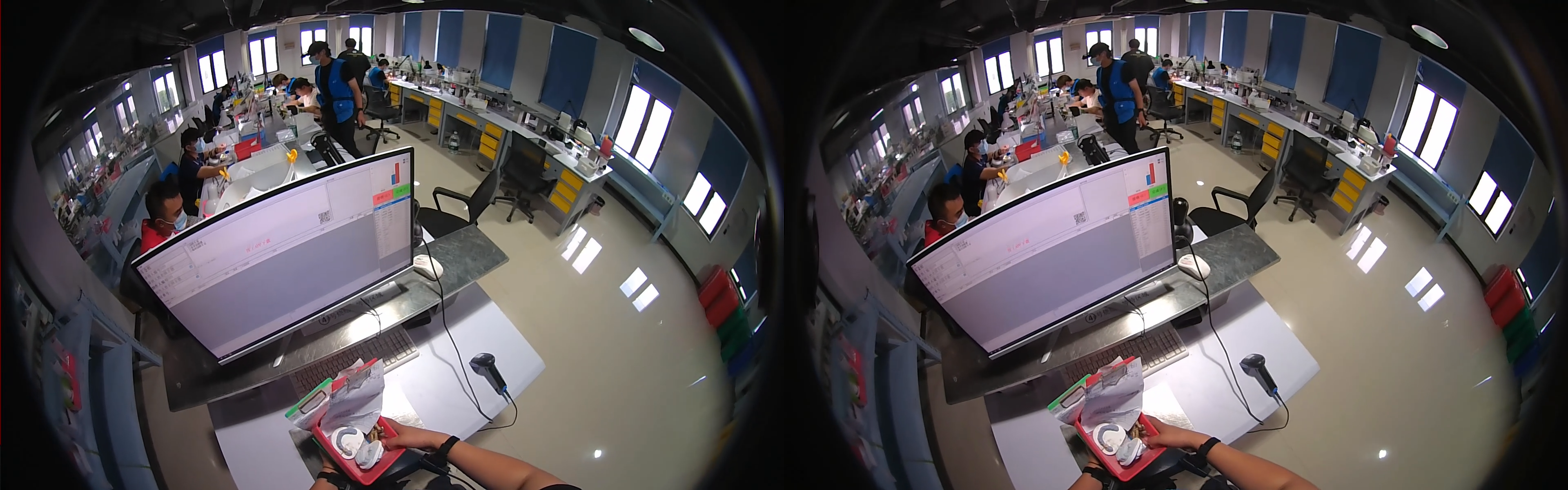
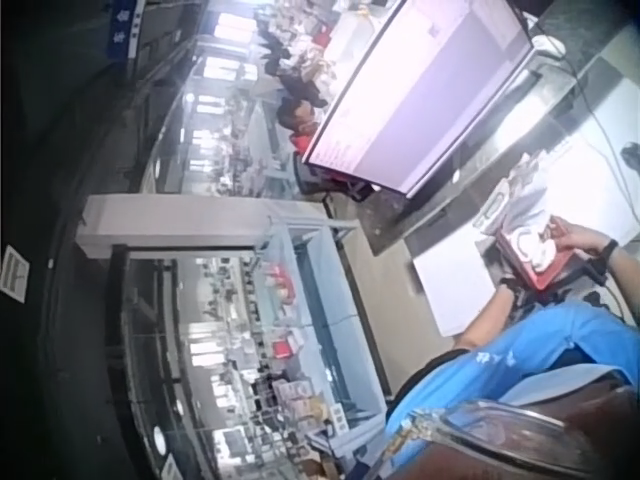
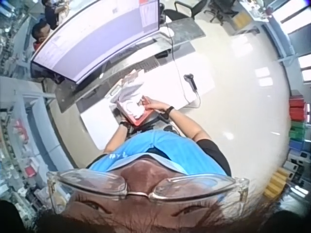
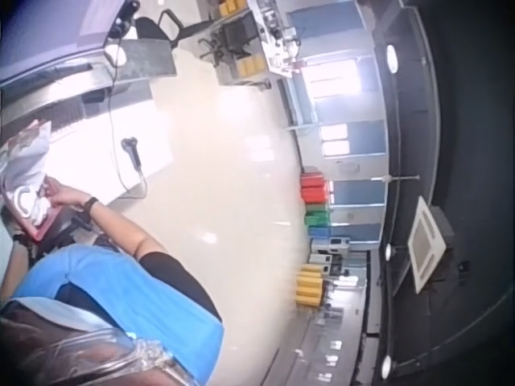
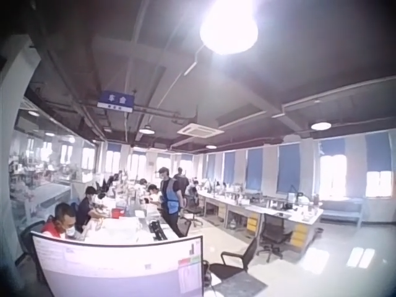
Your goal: The recorder uses a handheld barcode scanner to scan items from boxes and sort them into color-coded plastic bins based on the information displayed on a computer screen.
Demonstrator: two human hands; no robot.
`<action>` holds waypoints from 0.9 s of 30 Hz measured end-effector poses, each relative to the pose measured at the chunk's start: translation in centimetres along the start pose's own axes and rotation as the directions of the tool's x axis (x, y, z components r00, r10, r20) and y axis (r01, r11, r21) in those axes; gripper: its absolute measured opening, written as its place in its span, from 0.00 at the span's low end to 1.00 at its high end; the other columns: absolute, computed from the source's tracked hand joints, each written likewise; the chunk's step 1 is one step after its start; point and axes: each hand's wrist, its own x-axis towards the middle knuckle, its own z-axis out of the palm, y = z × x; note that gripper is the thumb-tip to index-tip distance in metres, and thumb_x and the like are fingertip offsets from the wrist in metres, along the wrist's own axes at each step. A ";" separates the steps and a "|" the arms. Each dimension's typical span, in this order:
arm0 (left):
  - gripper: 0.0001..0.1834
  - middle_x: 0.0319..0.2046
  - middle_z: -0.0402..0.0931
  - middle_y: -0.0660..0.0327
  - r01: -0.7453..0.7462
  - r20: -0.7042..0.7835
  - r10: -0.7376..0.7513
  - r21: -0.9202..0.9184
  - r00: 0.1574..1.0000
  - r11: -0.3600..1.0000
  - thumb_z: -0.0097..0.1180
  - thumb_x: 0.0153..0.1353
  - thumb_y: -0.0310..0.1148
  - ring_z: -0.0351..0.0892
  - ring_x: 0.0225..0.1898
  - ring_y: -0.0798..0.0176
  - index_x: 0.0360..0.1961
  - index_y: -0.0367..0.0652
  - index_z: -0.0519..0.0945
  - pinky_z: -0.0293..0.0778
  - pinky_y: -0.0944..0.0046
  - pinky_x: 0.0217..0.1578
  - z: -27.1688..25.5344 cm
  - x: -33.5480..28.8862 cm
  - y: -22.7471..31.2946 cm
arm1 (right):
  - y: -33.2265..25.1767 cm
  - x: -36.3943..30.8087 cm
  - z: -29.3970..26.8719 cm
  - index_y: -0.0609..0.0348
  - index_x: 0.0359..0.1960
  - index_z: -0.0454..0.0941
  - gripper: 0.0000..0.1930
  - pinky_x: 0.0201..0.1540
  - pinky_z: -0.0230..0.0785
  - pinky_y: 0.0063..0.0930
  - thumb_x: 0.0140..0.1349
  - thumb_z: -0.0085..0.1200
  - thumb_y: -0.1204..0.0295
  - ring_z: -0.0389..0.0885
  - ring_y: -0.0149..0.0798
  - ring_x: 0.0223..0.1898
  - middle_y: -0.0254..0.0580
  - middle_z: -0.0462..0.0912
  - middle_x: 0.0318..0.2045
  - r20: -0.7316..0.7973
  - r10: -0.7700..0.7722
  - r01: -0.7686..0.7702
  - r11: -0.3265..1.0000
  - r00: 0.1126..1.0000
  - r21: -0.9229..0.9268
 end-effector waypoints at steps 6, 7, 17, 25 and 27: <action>0.26 0.64 0.78 0.53 -0.003 0.009 0.003 0.008 1.000 1.000 0.49 0.81 0.42 0.81 0.62 0.55 0.71 0.36 0.72 0.77 0.53 0.66 0.8 -0.9 0.0 | 0.8 -2.0 1.5 0.60 0.83 0.45 0.48 0.69 0.65 0.30 0.71 0.64 0.61 0.71 0.36 0.67 0.43 0.67 0.74 -0.062 -0.081 0.090 0.983 0.995 0.160; 0.26 0.64 0.78 0.53 -0.003 0.010 0.003 0.009 1.000 1.000 0.49 0.81 0.42 0.81 0.62 0.56 0.71 0.36 0.72 0.77 0.53 0.66 1.0 -1.3 0.0 | 1.0 -2.2 1.7 0.60 0.83 0.46 0.48 0.69 0.65 0.31 0.71 0.65 0.61 0.71 0.36 0.67 0.43 0.68 0.74 -0.113 -0.121 0.132 0.987 0.986 0.092; 0.25 0.62 0.80 0.52 0.062 0.156 -0.063 0.008 0.986 0.998 0.50 0.80 0.41 0.82 0.60 0.56 0.69 0.35 0.74 0.79 0.54 0.64 4.9 -4.0 2.4 | -1.0 -12.0 3.8 0.63 0.82 0.44 0.48 0.80 0.52 0.37 0.73 0.64 0.60 0.60 0.41 0.78 0.48 0.61 0.78 -0.153 -0.246 0.231 0.967 0.957 -0.112; 0.26 0.65 0.78 0.54 0.236 0.459 -0.189 -0.047 0.868 0.971 0.56 0.77 0.37 0.81 0.61 0.60 0.72 0.38 0.72 0.78 0.57 0.65 13.8 -5.3 7.2 | -4.5 -25.1 4.5 0.56 0.83 0.38 0.48 0.76 0.59 0.36 0.67 0.56 0.78 0.62 0.39 0.75 0.45 0.65 0.75 -0.237 -0.144 0.201 0.951 0.961 0.234; 0.27 0.66 0.77 0.54 0.257 0.505 -0.244 0.046 0.828 0.965 0.54 0.79 0.39 0.81 0.61 0.60 0.72 0.38 0.72 0.78 0.57 0.65 17.1 -5.6 7.7 | -3.4 -27.8 4.3 0.58 0.83 0.40 0.47 0.76 0.59 0.38 0.66 0.55 0.79 0.63 0.41 0.75 0.46 0.64 0.76 -0.246 -0.172 0.207 0.970 0.954 0.125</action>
